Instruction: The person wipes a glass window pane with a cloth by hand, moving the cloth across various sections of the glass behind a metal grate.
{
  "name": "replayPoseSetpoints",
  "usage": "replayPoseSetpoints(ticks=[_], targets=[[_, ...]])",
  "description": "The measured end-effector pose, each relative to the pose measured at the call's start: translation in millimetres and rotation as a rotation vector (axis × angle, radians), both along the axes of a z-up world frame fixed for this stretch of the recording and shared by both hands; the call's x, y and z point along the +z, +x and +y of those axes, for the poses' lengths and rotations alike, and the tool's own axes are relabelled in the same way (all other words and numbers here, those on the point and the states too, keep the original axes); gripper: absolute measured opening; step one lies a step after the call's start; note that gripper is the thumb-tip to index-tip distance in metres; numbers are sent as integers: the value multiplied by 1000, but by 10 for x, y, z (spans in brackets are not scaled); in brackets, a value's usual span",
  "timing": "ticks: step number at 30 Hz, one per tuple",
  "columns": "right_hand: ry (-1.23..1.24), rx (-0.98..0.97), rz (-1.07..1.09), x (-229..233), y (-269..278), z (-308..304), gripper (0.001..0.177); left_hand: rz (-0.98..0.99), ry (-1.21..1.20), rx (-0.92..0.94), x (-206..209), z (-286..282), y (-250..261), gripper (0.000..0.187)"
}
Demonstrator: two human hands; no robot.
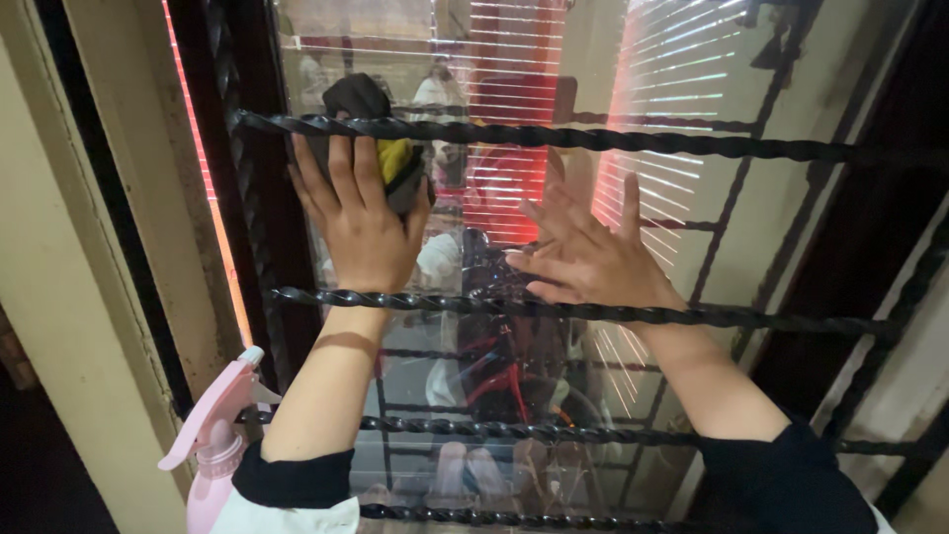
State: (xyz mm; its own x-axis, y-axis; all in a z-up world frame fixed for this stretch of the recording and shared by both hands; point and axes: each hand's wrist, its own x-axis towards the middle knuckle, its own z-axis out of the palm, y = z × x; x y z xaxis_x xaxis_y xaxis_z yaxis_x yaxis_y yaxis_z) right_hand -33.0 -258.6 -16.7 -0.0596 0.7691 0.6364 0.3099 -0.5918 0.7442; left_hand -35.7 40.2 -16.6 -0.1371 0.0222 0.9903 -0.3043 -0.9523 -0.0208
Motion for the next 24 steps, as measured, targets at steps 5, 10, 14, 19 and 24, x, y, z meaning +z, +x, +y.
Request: replayPoseSetpoints(ticks=[5, 10, 14, 19, 24], targets=[[152, 111, 57, 65, 46, -247, 17, -24, -14, -12, -4, -8, -3, 70], [405, 37, -157, 78, 68, -544, 16, -49, -21, -19, -4, -11, -4, 69], [472, 43, -224, 69, 89, -614, 11, -32, -30, -46, -17, -3, -26, 72], [477, 137, -205, 110, 43, -626, 21, -27, -9, -45, -35, 28, -39, 72], [554, 174, -112, 77, 4, -667, 14, -61, 90, -98, -60, 42, -69, 75]])
